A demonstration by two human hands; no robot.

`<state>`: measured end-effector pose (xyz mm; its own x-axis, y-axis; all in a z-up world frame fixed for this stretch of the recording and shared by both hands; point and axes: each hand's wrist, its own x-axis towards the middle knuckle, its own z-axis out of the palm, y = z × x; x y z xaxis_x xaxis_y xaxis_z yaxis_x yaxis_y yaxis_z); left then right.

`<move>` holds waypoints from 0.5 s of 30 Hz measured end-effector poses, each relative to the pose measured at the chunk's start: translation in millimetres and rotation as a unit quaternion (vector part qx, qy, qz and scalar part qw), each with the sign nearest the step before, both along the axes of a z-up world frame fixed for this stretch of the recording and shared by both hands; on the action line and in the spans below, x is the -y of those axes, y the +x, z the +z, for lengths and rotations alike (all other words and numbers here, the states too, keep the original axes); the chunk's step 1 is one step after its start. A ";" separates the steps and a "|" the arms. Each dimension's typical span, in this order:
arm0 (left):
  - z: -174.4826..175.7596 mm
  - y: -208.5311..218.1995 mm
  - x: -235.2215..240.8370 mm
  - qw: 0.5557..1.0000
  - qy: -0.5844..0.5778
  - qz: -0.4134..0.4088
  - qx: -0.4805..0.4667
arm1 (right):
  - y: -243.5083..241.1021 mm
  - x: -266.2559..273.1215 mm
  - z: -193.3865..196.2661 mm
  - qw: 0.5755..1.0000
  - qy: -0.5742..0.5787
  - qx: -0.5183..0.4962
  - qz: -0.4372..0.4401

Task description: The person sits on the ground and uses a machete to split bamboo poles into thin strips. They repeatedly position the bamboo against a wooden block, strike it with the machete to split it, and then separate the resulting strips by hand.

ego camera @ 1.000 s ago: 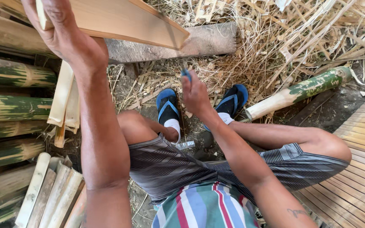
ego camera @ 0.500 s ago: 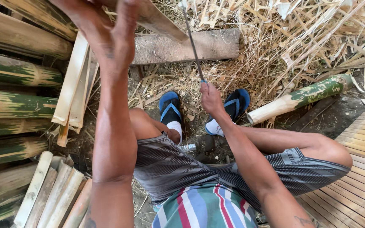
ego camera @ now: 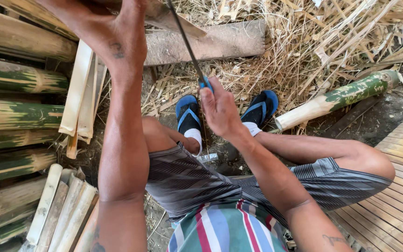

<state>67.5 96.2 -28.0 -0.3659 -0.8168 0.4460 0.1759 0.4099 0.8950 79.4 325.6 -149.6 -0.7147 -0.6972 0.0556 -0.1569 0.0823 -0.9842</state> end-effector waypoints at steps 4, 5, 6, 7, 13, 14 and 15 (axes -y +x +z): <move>-32.6 0.5 19.9 0.968 -0.235 -0.032 -0.078 | -7.5 13.2 -79.1 0.995 0.062 -0.005 -0.081; -41.9 1.4 24.4 0.977 -0.188 -0.048 -0.085 | -14.6 21.2 -105.6 0.986 0.113 0.087 -0.089; -49.4 4.1 30.6 0.979 -0.184 -0.041 -0.073 | -24.7 21.3 -132.4 0.971 0.181 0.108 -0.116; -55.6 6.5 35.1 0.981 -0.180 -0.034 -0.060 | -35.0 13.3 -156.3 0.950 0.249 0.129 -0.141; -58.8 17.1 46.6 0.972 -0.229 -0.062 -0.004 | -56.7 -15.5 -148.8 0.980 0.194 -0.026 -0.043; -58.4 23.2 44.5 0.973 -0.217 -0.080 -0.010 | -49.5 -19.1 -123.0 0.981 0.190 -0.027 -0.029; -58.1 26.8 42.8 0.974 -0.203 -0.096 -0.017 | -37.3 -25.5 -95.0 0.982 0.185 -0.027 -0.015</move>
